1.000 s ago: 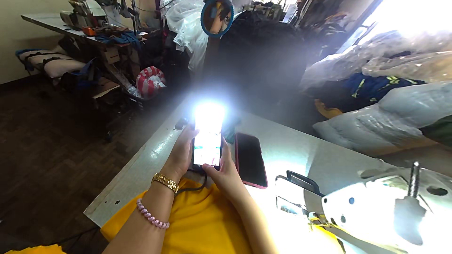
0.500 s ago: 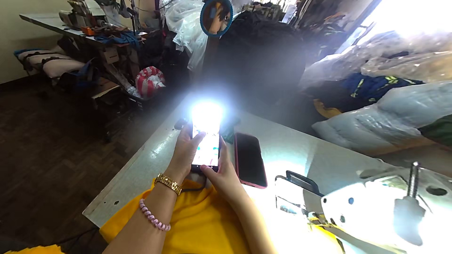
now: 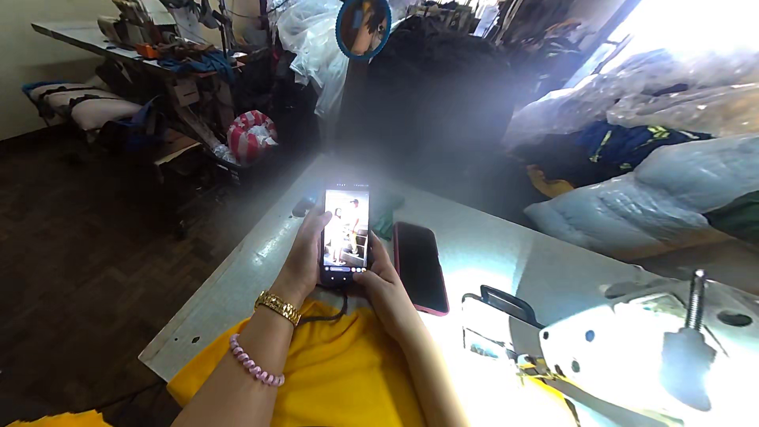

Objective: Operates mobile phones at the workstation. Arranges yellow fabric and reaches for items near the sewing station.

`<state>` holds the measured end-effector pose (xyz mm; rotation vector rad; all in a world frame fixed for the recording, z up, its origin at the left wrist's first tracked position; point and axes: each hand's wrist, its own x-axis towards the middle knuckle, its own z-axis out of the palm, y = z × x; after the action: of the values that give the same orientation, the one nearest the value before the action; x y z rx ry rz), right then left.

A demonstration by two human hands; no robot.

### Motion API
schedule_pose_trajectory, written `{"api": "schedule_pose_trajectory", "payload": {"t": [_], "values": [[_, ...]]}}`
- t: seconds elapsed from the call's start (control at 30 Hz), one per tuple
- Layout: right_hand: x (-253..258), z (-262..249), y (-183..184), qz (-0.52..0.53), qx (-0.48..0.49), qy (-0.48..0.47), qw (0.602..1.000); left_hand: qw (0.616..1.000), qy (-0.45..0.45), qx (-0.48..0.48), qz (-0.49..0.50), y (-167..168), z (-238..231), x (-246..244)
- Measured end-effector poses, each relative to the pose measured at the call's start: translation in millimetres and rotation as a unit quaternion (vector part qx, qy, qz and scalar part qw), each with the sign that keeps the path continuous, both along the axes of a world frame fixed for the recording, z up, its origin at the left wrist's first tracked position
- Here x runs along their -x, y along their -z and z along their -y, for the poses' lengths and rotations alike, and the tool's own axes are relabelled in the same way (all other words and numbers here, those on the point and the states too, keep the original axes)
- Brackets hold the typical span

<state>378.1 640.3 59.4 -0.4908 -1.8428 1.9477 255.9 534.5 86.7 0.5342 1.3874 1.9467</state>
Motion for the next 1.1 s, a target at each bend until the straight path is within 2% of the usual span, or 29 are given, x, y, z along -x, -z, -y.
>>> {"api": "schedule_pose_trajectory", "payload": {"t": [0.2,0.67,1.1], "values": [[-1.0,-7.0,0.0,-0.007,0.041,-0.010,0.999,1.000,0.007,-0.012,0.008,1.0,-0.2,0.9],[1.9,-4.5,3.0,-0.005,-0.033,0.005,0.999,1.000,0.010,-0.018,-0.006,-1.3,0.5,0.6],[2.0,-4.9,4.3,0.002,-0.043,0.010,0.999,0.999,0.015,-0.032,-0.006,-3.6,0.5,0.3]]}}
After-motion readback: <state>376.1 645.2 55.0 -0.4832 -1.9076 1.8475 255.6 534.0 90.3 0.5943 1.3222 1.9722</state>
